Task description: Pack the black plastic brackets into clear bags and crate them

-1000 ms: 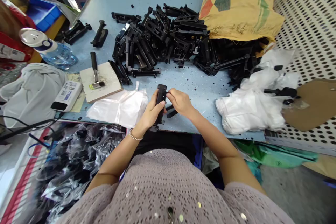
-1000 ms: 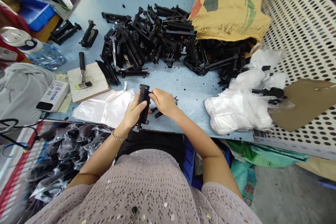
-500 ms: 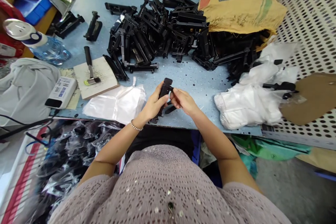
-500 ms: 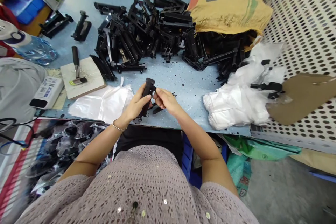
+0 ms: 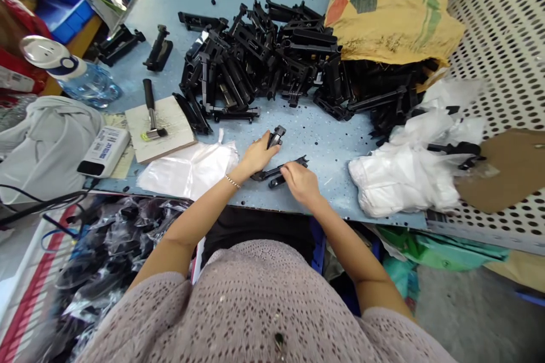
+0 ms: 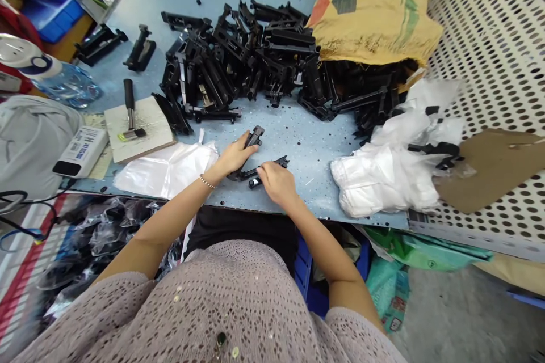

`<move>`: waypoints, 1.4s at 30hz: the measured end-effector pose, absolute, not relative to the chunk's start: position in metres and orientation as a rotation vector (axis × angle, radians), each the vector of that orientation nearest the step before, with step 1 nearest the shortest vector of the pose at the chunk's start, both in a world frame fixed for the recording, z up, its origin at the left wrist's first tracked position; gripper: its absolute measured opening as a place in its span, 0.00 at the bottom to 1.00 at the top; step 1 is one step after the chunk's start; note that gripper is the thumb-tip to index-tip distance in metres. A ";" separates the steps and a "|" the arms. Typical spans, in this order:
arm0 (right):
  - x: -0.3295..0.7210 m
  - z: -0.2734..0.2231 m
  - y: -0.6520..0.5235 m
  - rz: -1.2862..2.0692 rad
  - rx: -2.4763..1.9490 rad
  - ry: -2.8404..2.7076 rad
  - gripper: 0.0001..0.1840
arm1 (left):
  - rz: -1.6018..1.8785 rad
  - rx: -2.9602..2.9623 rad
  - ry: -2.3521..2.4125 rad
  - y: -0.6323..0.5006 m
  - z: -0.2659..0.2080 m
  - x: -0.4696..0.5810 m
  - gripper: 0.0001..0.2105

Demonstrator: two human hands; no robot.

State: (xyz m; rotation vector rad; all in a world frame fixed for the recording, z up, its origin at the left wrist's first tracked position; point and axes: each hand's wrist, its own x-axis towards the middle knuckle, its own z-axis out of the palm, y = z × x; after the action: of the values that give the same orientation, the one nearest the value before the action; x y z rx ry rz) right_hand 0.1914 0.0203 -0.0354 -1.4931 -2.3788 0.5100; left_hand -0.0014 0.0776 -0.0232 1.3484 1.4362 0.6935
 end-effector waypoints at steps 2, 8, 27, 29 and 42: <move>0.203 -0.035 0.035 0.570 -1.681 -2.210 0.20 | 0.661 1.430 1.519 0.083 -0.033 0.008 0.26; 0.175 -0.018 0.107 0.647 -1.521 -2.181 0.15 | 0.883 1.324 1.500 0.030 -0.055 0.060 0.22; 0.155 0.004 0.062 1.774 -1.216 -1.824 0.24 | 1.455 0.503 0.832 0.021 0.003 -0.016 0.23; 0.162 0.020 0.059 1.159 -1.266 -2.044 0.23 | 1.343 0.548 0.871 0.010 0.012 -0.009 0.21; 0.161 0.025 0.044 0.733 -1.065 -2.386 0.32 | 1.219 0.485 0.923 0.005 0.021 -0.005 0.22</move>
State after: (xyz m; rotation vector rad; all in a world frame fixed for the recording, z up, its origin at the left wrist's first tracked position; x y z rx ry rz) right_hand 0.1612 0.0444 0.0246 -1.0646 -2.3856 0.7330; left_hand -0.0046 0.0047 0.0214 0.4851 0.9233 1.2190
